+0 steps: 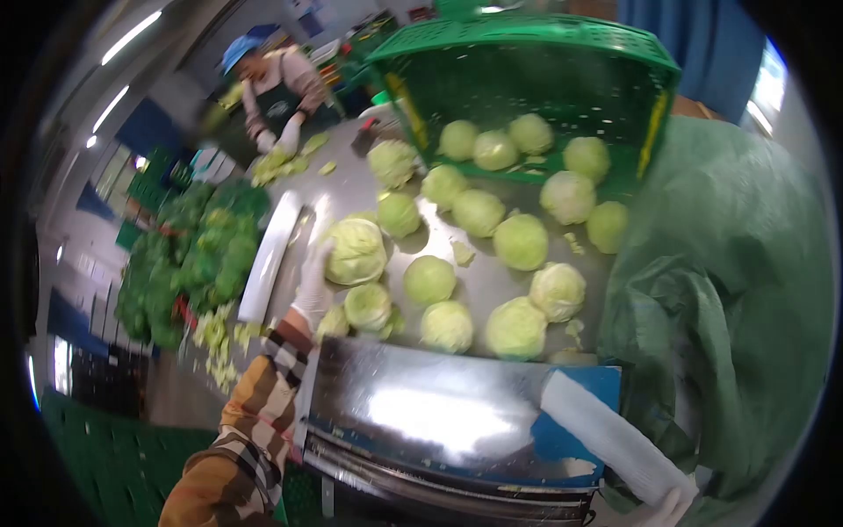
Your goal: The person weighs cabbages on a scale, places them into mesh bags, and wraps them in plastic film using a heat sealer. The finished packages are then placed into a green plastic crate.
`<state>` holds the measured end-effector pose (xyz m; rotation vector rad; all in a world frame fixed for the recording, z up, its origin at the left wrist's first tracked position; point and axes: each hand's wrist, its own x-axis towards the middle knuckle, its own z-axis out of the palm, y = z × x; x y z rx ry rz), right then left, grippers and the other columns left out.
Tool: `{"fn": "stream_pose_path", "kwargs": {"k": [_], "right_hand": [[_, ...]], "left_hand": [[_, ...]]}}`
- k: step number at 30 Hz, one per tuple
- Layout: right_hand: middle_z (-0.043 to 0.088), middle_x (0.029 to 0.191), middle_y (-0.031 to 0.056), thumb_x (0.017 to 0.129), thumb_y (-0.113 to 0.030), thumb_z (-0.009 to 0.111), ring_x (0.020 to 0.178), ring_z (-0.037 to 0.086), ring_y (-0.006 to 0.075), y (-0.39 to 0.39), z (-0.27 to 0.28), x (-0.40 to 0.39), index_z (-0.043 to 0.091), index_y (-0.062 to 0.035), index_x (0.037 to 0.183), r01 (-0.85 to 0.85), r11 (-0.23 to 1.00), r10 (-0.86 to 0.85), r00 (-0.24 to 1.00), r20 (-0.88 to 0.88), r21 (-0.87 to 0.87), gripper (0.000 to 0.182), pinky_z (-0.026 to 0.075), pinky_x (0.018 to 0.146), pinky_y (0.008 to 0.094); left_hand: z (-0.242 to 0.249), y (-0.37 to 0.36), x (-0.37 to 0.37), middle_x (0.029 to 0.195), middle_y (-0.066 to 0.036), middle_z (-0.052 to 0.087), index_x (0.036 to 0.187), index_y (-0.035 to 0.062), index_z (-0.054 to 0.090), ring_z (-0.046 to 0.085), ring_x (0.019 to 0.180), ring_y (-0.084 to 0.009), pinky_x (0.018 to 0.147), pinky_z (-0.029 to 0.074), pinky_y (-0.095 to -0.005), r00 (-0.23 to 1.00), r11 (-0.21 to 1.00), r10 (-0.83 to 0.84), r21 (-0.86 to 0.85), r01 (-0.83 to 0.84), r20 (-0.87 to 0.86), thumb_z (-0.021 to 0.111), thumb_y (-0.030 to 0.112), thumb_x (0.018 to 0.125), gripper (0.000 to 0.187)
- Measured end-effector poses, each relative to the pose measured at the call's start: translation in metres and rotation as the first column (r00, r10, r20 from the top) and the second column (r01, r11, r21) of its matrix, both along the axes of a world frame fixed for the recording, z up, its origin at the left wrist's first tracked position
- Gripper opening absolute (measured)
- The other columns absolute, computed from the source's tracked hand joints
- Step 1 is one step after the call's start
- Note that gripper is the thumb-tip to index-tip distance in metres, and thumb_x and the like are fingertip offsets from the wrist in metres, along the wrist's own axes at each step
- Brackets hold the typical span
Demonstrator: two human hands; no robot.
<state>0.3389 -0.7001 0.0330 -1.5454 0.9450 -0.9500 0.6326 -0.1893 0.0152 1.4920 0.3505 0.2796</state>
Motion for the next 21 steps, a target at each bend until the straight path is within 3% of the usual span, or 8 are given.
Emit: {"fn": "stream_pose_path", "kwargs": {"k": [2,6,10,11,13,15,16,21], "right_hand": [[0.049,0.134,0.0190,0.103,-0.014,0.041,0.124,0.048,0.0264,-0.016,-0.019,-0.011,0.047,0.0099,0.129,-0.171,0.959,0.152,0.984,-0.097,-0.226,0.036,0.037,0.107,0.0367],[0.052,0.133,0.0200,0.103,-0.008,0.038,0.119,0.052,0.0289,-0.003,-0.014,-0.010,0.050,0.0108,0.126,-0.387,0.660,0.141,0.906,-0.399,-0.644,0.032,0.041,0.103,0.0369],[0.053,0.132,0.0197,0.103,-0.008,0.038,0.117,0.054,0.0302,0.039,0.028,0.003,0.050,0.0091,0.127,-0.418,0.698,0.241,0.902,-0.359,-0.582,0.031,0.044,0.101,0.0388],[0.054,0.130,0.0188,0.102,-0.009,0.041,0.116,0.054,0.0299,0.051,0.038,0.007,0.050,0.0084,0.127,-0.379,0.893,0.389,0.921,-0.009,-0.243,0.031,0.044,0.100,0.0386],[0.056,0.129,0.0179,0.102,-0.010,0.043,0.115,0.055,0.0296,0.063,0.042,0.004,0.050,0.0077,0.127,-0.441,0.887,0.367,0.853,0.371,0.138,0.031,0.044,0.100,0.0384],[0.055,0.127,0.0157,0.101,-0.014,0.046,0.116,0.053,0.0259,0.077,0.042,-0.004,0.052,0.0073,0.126,-0.478,0.641,0.492,0.857,-0.156,-0.600,0.033,0.041,0.101,0.0363],[0.055,0.124,0.0131,0.099,-0.017,0.050,0.114,0.053,0.0221,0.092,0.051,-0.001,0.053,0.0063,0.124,-0.554,0.821,0.478,0.799,0.364,0.140,0.034,0.040,0.101,0.0347],[0.055,0.113,0.0090,0.098,-0.015,0.047,0.105,0.054,0.0178,0.167,0.084,-0.015,0.053,0.0058,0.121,-0.859,0.476,0.773,0.511,0.375,0.188,0.032,0.042,0.095,0.0332]], "left_hand": [[0.038,0.030,-0.068,0.126,-0.012,0.059,0.135,0.0062,0.049,0.061,0.112,-0.0271,0.096,0.051,-0.0439,0.987,0.929,-0.154,-0.348,0.129,-0.045,0.057,0.047,0.092,0.060],[0.051,0.086,-0.187,0.128,-0.010,0.059,0.136,0.0128,0.049,0.061,0.114,-0.0274,0.089,0.054,-0.0494,0.980,0.949,-0.012,-0.312,-0.052,-0.199,0.048,0.055,0.094,0.059],[0.032,0.120,-0.257,0.127,-0.012,0.060,0.132,0.0109,0.054,0.059,0.116,-0.0295,0.093,0.047,-0.0502,0.884,0.849,0.059,-0.443,-0.289,-0.463,0.042,0.063,0.093,0.066],[0.006,0.141,-0.264,0.127,-0.012,0.060,0.132,0.0109,0.054,0.059,0.116,-0.0295,0.093,0.047,-0.0502,0.888,0.839,0.075,-0.452,-0.302,-0.454,0.042,0.063,0.093,0.066],[-0.042,0.184,-0.274,0.127,-0.017,0.059,0.130,0.0074,0.055,0.059,0.114,-0.0364,0.096,0.045,-0.0445,0.690,0.832,0.550,0.377,-0.406,-0.470,0.042,0.058,0.095,0.063],[-0.037,0.184,-0.282,0.125,-0.020,0.059,0.129,0.0048,0.054,0.057,0.113,-0.0390,0.098,0.043,-0.0434,0.745,0.789,0.569,0.485,-0.376,-0.348,0.043,0.054,0.096,0.060],[-0.034,0.180,-0.285,0.124,-0.022,0.059,0.128,0.0023,0.053,0.055,0.113,-0.0416,0.099,0.042,-0.0424,0.799,0.726,0.558,0.600,-0.337,-0.225,0.044,0.050,0.097,0.057],[0.021,0.102,-0.289,0.117,-0.021,0.059,0.122,0.0026,0.056,0.052,0.111,-0.0380,0.097,0.039,-0.0476,0.802,0.201,0.437,0.825,-0.529,0.407,0.056,0.027,0.094,0.038]]}}
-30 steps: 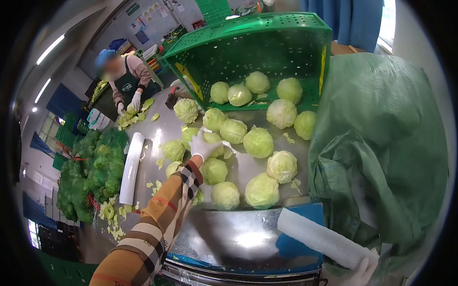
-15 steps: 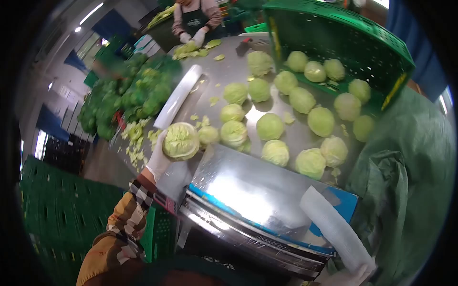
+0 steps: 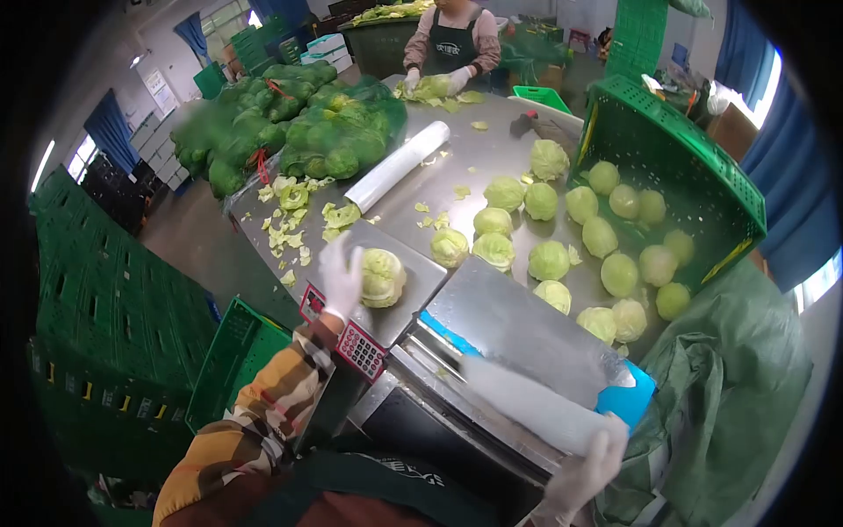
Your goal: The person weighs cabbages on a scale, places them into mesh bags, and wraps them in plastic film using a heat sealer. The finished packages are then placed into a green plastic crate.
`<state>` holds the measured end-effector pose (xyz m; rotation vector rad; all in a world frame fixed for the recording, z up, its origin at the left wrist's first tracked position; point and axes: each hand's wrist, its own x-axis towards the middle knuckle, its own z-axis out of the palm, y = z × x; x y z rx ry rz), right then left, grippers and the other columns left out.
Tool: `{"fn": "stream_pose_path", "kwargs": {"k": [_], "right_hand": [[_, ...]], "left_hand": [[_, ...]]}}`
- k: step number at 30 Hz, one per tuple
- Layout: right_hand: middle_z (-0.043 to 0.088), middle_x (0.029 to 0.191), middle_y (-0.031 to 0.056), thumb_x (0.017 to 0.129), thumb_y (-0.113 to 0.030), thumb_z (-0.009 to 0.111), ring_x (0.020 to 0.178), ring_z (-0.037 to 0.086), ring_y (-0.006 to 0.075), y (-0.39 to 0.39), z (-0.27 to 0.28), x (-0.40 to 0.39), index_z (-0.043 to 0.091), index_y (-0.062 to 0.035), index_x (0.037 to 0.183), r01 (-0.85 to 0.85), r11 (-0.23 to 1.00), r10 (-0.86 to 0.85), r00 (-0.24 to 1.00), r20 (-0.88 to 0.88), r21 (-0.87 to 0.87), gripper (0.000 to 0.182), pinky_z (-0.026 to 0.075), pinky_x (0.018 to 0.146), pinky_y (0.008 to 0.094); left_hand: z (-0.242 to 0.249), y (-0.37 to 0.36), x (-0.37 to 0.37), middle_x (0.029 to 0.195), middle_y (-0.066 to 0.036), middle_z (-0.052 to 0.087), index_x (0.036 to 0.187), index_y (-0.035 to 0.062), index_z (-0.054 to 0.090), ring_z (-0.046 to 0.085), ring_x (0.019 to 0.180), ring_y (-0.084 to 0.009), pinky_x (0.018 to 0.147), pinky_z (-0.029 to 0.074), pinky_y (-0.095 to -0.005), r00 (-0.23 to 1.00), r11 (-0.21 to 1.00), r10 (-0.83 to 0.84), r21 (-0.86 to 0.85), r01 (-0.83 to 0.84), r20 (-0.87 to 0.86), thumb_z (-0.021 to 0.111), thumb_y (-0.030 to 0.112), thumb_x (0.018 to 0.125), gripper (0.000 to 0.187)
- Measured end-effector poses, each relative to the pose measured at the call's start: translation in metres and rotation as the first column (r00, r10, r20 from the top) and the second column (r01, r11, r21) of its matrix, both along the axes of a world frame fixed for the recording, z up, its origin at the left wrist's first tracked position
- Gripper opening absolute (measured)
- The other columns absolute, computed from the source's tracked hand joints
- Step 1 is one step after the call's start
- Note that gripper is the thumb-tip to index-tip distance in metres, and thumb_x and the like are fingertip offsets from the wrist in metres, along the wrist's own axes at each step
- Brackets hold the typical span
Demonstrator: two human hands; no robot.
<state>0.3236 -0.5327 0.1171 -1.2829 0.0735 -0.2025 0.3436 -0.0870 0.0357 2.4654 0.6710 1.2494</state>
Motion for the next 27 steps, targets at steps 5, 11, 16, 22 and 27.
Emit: {"fn": "stream_pose_path", "kwargs": {"k": [5,11,16,22,27], "right_hand": [[0.055,0.108,0.0047,0.091,-0.007,0.056,0.095,0.056,0.0143,0.099,0.015,-0.004,0.051,0.0024,0.124,-0.385,0.917,0.379,0.922,-0.076,-0.101,0.035,0.046,0.086,0.0298],[0.057,0.099,0.0040,0.088,0.003,0.062,0.086,0.058,0.0081,0.171,0.006,-0.033,0.055,0.0006,0.106,-0.600,0.798,0.600,0.800,-0.011,-0.049,0.019,0.048,0.074,0.0225],[0.057,0.103,0.0058,0.088,0.002,0.062,0.084,0.059,0.0103,0.193,-0.002,-0.052,0.057,0.0015,0.102,-0.599,0.758,0.631,0.773,0.060,-0.261,0.015,0.049,0.073,0.0247],[0.062,0.095,0.0111,0.082,0.001,0.065,0.088,0.060,0.0208,0.210,0.007,-0.074,0.061,0.0012,0.094,-0.348,0.816,0.499,0.827,0.259,-0.462,0.013,0.047,0.078,0.0306],[0.064,0.099,0.0123,0.086,-0.004,0.065,0.088,0.060,0.0214,0.218,0.002,-0.067,0.061,0.0009,0.092,-0.212,0.872,0.403,0.822,0.403,-0.441,0.009,0.048,0.079,0.0327]], "left_hand": [[0.035,-0.149,-0.026,0.120,-0.013,0.060,0.129,0.0034,0.052,0.058,0.110,-0.0196,0.094,0.046,-0.0311,0.662,0.093,-0.598,-0.782,0.616,0.451,0.050,0.023,0.099,0.036],[0.089,-0.179,-0.072,0.137,-0.014,0.048,0.144,0.0033,0.037,0.054,0.111,-0.0147,0.090,0.046,-0.0262,0.563,-0.337,-0.417,-0.696,0.634,0.714,0.031,0.034,0.105,0.050],[0.072,-0.149,-0.099,0.131,-0.013,0.051,0.141,0.0004,0.038,0.059,0.093,-0.0115,0.079,0.049,-0.0231,0.538,-0.136,-0.591,-0.731,0.669,0.602,0.040,0.016,0.099,0.045],[0.099,-0.134,-0.127,0.142,-0.022,0.045,0.132,-0.0085,0.048,0.042,0.133,-0.0286,0.110,0.031,-0.0368,0.591,0.322,-0.694,-0.556,0.767,0.413,0.032,0.023,0.101,0.047],[0.092,-0.126,-0.137,0.148,-0.021,0.037,0.142,-0.0080,0.038,0.038,0.136,-0.0306,0.113,0.029,-0.0368,0.553,0.185,-0.662,-0.605,0.775,0.505,0.031,0.018,0.102,0.048]]}}
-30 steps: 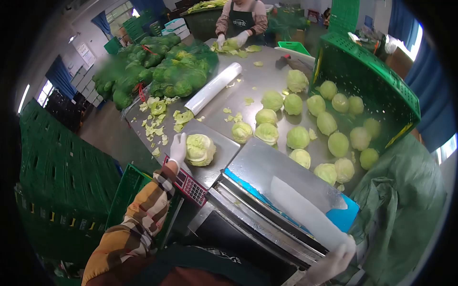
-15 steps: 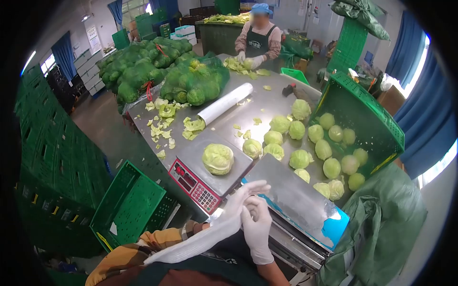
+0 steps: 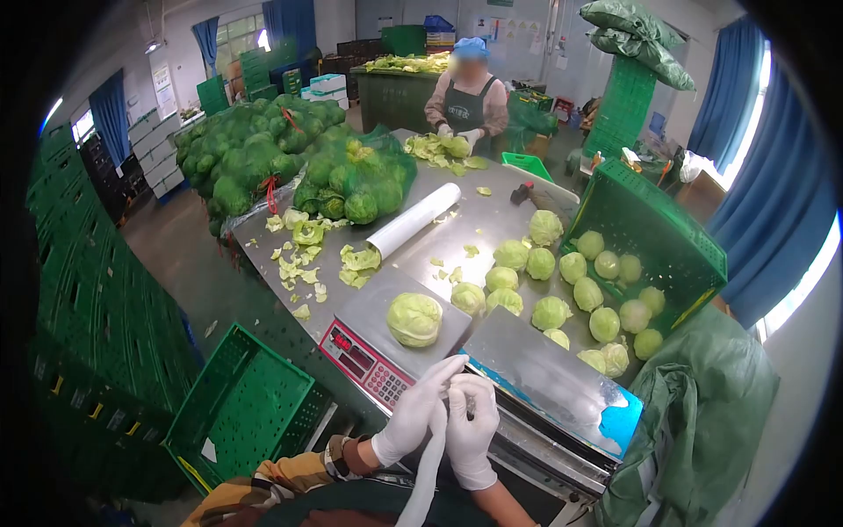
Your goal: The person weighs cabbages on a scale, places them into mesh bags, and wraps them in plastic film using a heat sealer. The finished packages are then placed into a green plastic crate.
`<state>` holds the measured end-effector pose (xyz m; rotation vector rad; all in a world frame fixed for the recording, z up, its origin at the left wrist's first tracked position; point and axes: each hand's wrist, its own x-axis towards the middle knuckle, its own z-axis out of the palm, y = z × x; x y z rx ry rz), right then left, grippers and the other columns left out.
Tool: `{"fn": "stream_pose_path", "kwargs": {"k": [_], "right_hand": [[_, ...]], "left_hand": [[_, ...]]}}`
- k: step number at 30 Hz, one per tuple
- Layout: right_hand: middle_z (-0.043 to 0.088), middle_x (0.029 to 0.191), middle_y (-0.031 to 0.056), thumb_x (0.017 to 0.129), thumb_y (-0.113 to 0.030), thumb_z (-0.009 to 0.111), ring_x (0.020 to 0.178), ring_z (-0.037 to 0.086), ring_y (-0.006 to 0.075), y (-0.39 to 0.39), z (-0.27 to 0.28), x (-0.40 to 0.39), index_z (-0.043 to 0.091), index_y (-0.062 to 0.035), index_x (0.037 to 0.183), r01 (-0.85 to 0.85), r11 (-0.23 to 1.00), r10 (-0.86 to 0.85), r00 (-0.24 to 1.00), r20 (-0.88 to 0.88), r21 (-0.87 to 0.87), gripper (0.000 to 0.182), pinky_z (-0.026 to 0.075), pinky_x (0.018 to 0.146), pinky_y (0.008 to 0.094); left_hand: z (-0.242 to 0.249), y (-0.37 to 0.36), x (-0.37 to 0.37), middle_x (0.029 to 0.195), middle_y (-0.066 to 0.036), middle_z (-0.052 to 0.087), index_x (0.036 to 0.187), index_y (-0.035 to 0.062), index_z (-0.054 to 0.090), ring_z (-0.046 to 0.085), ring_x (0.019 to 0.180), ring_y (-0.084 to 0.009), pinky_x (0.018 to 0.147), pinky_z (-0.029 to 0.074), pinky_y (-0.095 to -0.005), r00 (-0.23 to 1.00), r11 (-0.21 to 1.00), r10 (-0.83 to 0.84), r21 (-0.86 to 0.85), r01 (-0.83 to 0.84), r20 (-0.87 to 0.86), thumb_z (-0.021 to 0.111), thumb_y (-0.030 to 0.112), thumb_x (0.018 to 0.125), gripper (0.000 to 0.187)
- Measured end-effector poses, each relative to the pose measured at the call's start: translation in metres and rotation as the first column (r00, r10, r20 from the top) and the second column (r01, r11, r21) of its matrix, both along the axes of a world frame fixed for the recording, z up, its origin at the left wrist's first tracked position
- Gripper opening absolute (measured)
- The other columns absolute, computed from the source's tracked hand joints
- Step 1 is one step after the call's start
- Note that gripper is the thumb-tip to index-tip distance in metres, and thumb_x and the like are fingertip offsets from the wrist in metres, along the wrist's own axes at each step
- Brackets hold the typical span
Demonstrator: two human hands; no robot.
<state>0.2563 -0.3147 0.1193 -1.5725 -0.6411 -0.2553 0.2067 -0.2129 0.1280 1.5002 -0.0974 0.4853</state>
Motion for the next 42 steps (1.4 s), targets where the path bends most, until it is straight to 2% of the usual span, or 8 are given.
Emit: {"fn": "stream_pose_path", "kwargs": {"k": [12,19,23,25,29,36,39,42], "right_hand": [[0.068,0.096,0.0088,0.083,-0.002,0.068,0.093,0.063,0.0192,0.016,0.009,-0.008,0.066,-0.0005,0.099,-0.083,0.981,0.125,0.961,0.246,-0.177,0.016,0.049,0.081,0.0297],[0.064,0.084,0.0057,0.103,-0.017,0.046,0.077,0.059,0.0141,0.006,0.025,-0.001,0.060,0.0005,0.088,-0.074,0.993,0.049,0.967,-0.251,-0.092,0.027,0.047,0.072,0.0265],[0.062,0.083,0.0044,0.104,-0.022,0.043,0.076,0.057,0.0115,0.003,0.017,0.006,0.059,-0.0001,0.098,-0.121,0.915,0.352,0.702,-0.619,0.384,0.028,0.048,0.071,0.0269],[0.062,0.084,0.0047,0.104,-0.023,0.042,0.076,0.057,0.0109,0.001,0.025,0.000,0.059,0.0002,0.103,-0.076,0.834,0.512,0.475,-0.715,0.547,0.029,0.049,0.071,0.0267],[0.067,0.095,0.0077,0.098,-0.018,0.052,0.079,0.064,0.0122,-0.023,0.007,0.016,0.060,0.0025,0.115,-0.663,0.623,0.610,0.079,-0.789,0.415,0.028,0.052,0.069,0.0280],[0.069,0.088,0.0090,0.090,-0.008,0.058,0.077,0.065,0.0167,-0.058,-0.021,0.114,0.067,0.0008,0.102,-0.121,0.985,0.168,0.837,-0.521,0.122,0.017,0.053,0.069,0.0285],[0.069,0.087,0.0097,0.090,-0.007,0.057,0.076,0.066,0.0188,-0.044,-0.022,0.121,0.067,0.0006,0.102,0.186,0.851,0.014,0.927,0.374,-0.491,0.017,0.054,0.071,0.0292],[0.068,0.095,0.0082,0.096,-0.016,0.053,0.087,0.064,0.0150,0.002,-0.033,0.111,0.066,0.0020,0.107,-0.033,0.990,-0.007,0.961,-0.277,-0.139,0.025,0.051,0.078,0.0269]], "left_hand": [[0.000,0.022,-0.014,0.147,-0.022,0.039,0.140,-0.0075,0.041,0.036,0.137,-0.0322,0.114,0.024,-0.0378,0.985,0.977,0.150,0.138,-0.161,0.086,0.022,0.036,0.107,0.057],[-0.038,0.018,-0.010,0.127,-0.018,0.057,0.130,-0.0071,0.050,0.058,0.112,-0.0246,0.097,0.044,-0.0351,0.998,0.732,-0.019,-0.679,0.050,0.052,0.042,0.023,0.102,0.042],[-0.040,0.037,-0.012,0.107,-0.010,0.065,0.102,0.0004,0.064,0.060,0.097,-0.0223,0.087,0.048,-0.0366,0.971,0.962,0.237,0.134,-0.237,0.015,0.053,0.034,0.097,0.036],[-0.050,0.054,-0.009,0.087,-0.006,0.062,0.085,0.0085,0.059,0.060,0.077,-0.0229,0.074,0.050,-0.0385,0.942,0.203,-0.334,-0.974,0.101,0.028,0.047,0.041,0.101,0.038],[0.003,0.069,-0.014,0.072,-0.004,0.055,0.088,0.0092,0.058,0.058,0.067,-0.0170,0.065,0.050,-0.0337,0.885,0.128,-0.452,-0.990,-0.056,-0.108,0.040,0.041,0.104,0.040],[-0.008,0.027,-0.021,0.074,0.002,0.058,0.101,0.0052,0.061,0.055,0.059,-0.0077,0.052,0.044,-0.0222,0.859,0.795,-0.386,-0.593,0.125,-0.337,0.059,0.024,0.097,0.020],[-0.055,0.055,-0.002,0.075,0.000,0.060,0.092,0.0034,0.064,0.057,0.063,-0.0081,0.052,0.046,-0.0255,0.841,0.852,-0.066,-0.470,-0.232,-0.536,0.067,0.017,0.089,0.014],[-0.110,0.110,0.036,0.074,-0.002,0.061,0.082,0.0029,0.063,0.056,0.063,-0.0089,0.055,0.047,-0.0272,0.720,0.621,0.401,-0.410,-0.668,-0.566,0.067,0.016,0.087,0.015]]}}
